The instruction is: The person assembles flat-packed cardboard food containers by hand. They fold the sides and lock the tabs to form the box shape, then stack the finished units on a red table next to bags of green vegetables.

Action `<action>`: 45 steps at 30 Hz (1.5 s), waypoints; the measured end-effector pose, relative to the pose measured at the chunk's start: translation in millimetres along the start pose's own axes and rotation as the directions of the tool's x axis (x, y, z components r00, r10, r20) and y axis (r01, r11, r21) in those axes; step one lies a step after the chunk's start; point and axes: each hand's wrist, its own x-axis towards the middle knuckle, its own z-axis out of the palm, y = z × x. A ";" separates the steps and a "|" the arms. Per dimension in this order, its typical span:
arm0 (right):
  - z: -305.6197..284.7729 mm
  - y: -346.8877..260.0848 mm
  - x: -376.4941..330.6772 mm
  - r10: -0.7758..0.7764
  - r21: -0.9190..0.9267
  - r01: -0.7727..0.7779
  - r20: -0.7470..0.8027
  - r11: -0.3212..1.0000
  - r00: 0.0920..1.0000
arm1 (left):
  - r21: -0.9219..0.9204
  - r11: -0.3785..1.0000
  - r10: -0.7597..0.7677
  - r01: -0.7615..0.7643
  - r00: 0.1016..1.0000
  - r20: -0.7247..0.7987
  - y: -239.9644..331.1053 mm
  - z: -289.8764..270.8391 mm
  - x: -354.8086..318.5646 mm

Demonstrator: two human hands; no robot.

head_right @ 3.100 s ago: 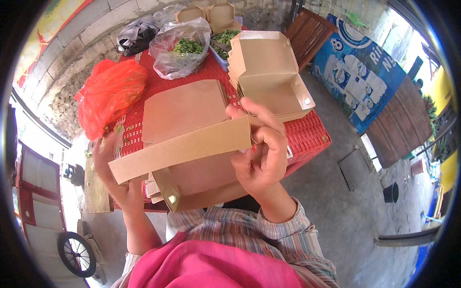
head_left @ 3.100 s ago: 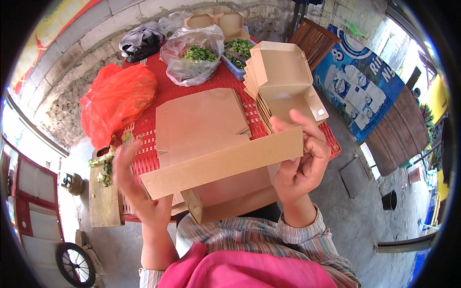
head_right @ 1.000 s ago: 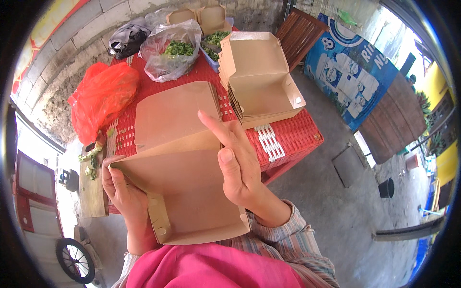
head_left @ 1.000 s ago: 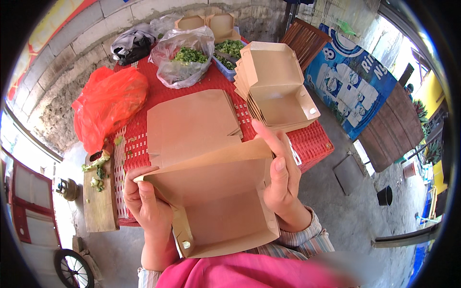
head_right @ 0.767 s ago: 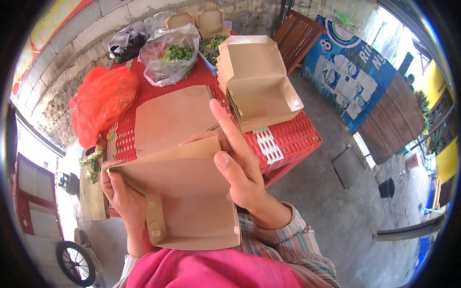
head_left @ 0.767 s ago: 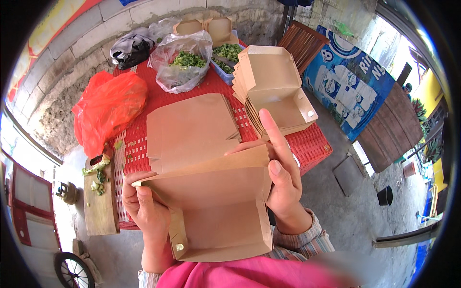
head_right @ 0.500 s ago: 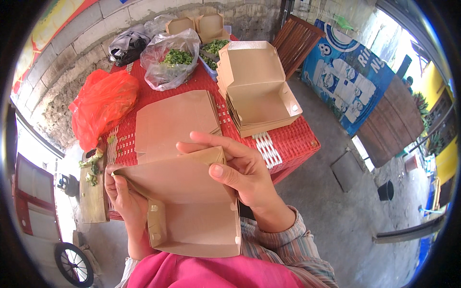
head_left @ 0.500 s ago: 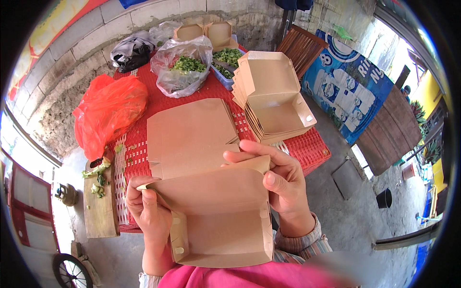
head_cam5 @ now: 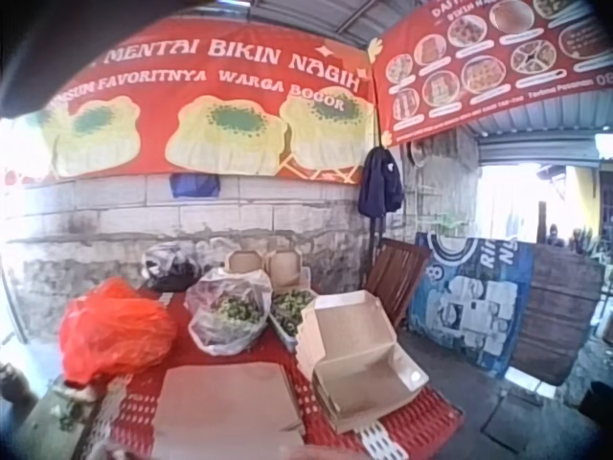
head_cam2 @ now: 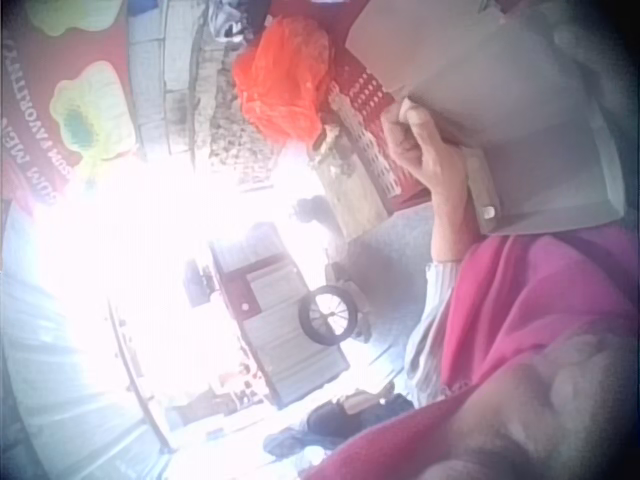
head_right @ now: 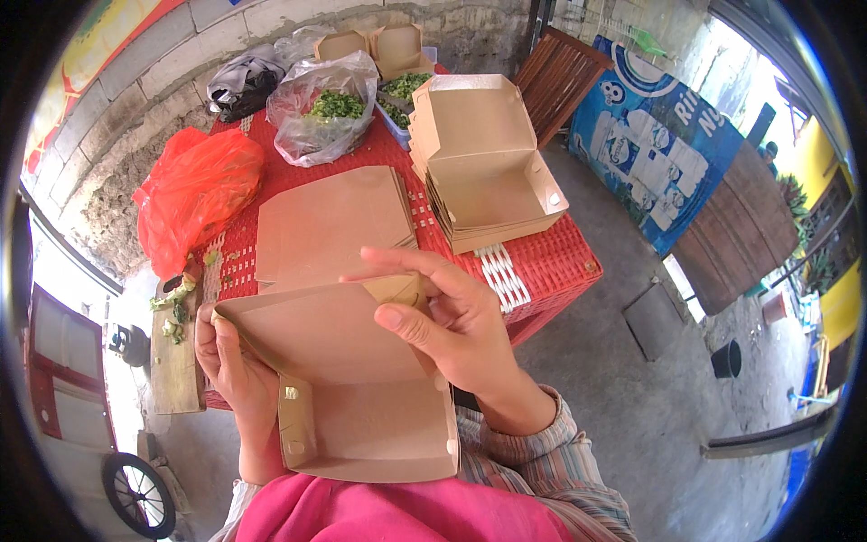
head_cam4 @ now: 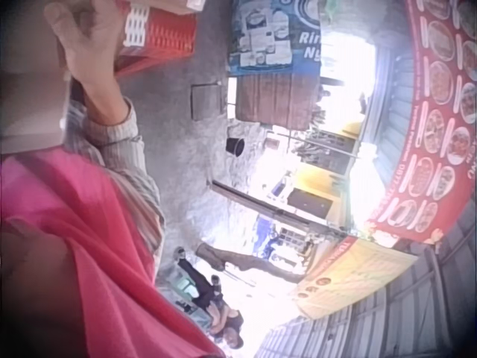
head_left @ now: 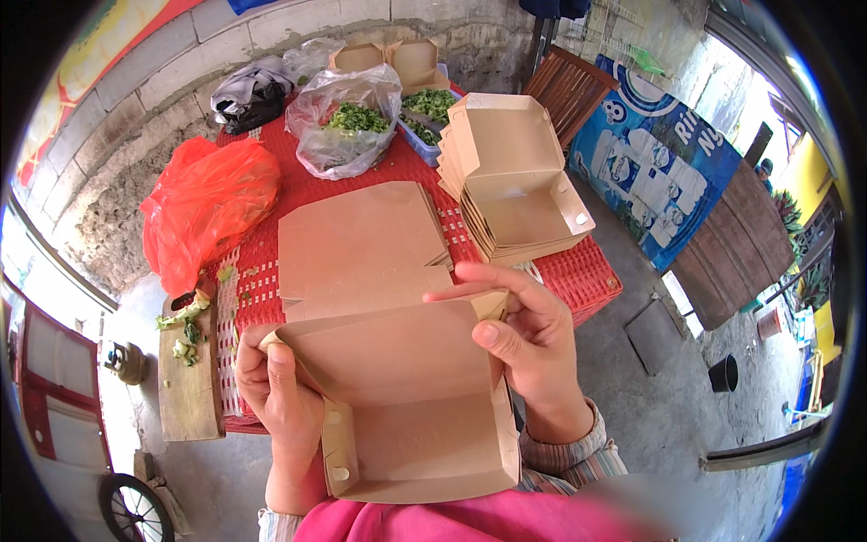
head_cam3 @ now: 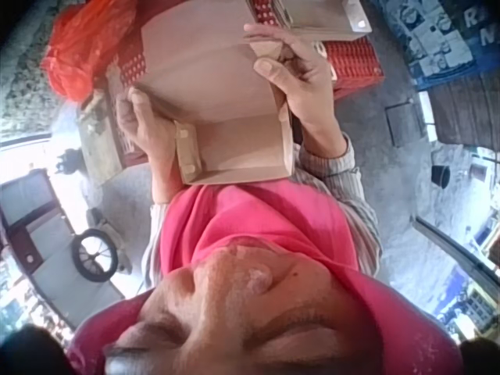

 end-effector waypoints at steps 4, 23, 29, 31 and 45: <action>4.2 13.6 2.4 -0.344 -0.416 0.282 -0.080 0.865 0.936 | 0.040 0.996 0.084 -0.082 0.995 -0.057 0.6 -2.2 -1.9; -6.2 13.7 11.0 -0.581 -0.831 0.439 0.180 0.342 0.794 | 0.025 0.994 0.101 -0.106 0.983 0.155 -1.2 -6.4 -16.8; -7.7 6.3 9.4 -0.461 -0.770 0.412 0.174 0.487 0.870 | 0.089 0.995 0.029 -0.032 0.999 0.029 3.1 5.4 -9.8; -9.4 6.2 5.4 -0.420 -0.735 0.381 0.144 0.561 0.896 | 0.069 0.998 -0.013 0.012 1.000 0.018 3.1 3.7 -8.9; -5.6 -0.5 -2.6 -0.204 -0.230 0.181 -0.079 0.956 0.976 | -0.115 0.982 -0.137 0.151 0.983 0.121 8.2 6.9 -2.5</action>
